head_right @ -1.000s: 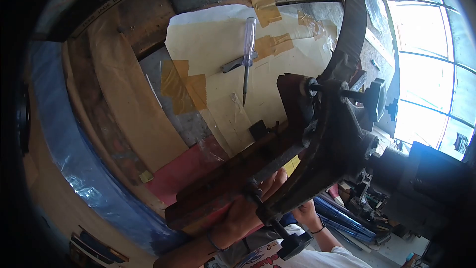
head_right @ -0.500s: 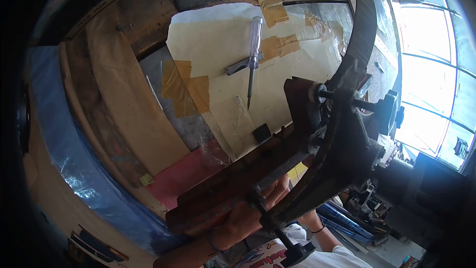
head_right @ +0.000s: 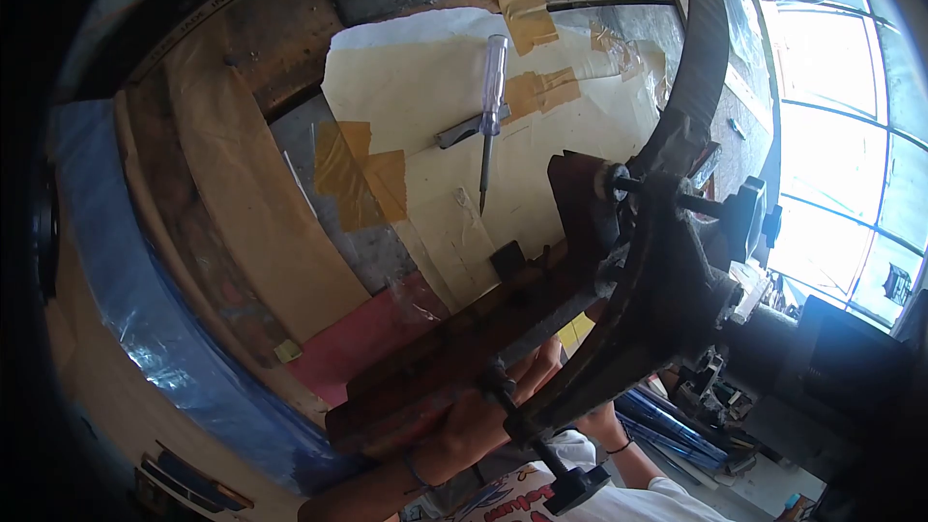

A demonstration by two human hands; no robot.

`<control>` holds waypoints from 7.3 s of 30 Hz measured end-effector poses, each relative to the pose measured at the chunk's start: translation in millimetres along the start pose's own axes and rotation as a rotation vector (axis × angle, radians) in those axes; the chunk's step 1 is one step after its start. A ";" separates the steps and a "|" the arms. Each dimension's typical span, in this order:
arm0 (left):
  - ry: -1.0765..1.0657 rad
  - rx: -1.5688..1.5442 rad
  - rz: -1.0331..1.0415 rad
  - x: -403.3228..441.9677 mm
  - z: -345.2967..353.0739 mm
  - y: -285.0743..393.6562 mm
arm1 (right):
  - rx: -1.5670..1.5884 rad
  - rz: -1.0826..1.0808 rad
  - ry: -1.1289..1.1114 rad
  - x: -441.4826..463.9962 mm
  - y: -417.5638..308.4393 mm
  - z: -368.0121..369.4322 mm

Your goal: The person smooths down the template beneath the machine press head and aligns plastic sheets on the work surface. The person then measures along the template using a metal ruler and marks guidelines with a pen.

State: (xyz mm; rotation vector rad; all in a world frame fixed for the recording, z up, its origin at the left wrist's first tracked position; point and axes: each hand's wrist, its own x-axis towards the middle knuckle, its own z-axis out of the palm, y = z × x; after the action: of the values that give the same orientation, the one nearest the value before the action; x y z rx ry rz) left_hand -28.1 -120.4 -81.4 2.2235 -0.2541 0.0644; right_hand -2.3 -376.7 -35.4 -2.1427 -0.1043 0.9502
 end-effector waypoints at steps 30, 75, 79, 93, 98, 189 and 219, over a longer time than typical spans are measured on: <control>-0.006 0.014 0.026 -0.9 -3.3 -1.2 | -0.001 -0.041 0.002 4.5 4.6 2.3; -0.036 0.083 0.107 -11.6 17.9 4.3 | 0.282 0.185 -0.020 -3.2 18.5 -7.2; -0.038 0.087 0.112 -11.2 17.4 4.8 | 0.423 0.198 -0.078 -10.0 23.0 -10.5; -0.020 0.073 0.123 -7.3 15.1 6.2 | -0.029 0.030 0.039 -0.4 11.0 -0.2; -0.027 0.080 0.124 -9.6 14.4 7.6 | 0.283 0.333 0.209 6.4 -2.2 7.7; -0.122 0.337 0.166 5.8 -20.0 -1.1 | 0.357 0.371 0.134 -0.3 2.5 0.0; 0.106 0.129 0.040 8.1 -15.5 2.2 | -0.498 -0.048 0.977 77.3 -71.0 -196.1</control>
State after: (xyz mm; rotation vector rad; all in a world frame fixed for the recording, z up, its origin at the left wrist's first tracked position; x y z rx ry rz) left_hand -20.0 -110.9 -69.0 2.3347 -0.2417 0.2249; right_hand 198.4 -421.5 49.5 -2.8090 0.1066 -0.2599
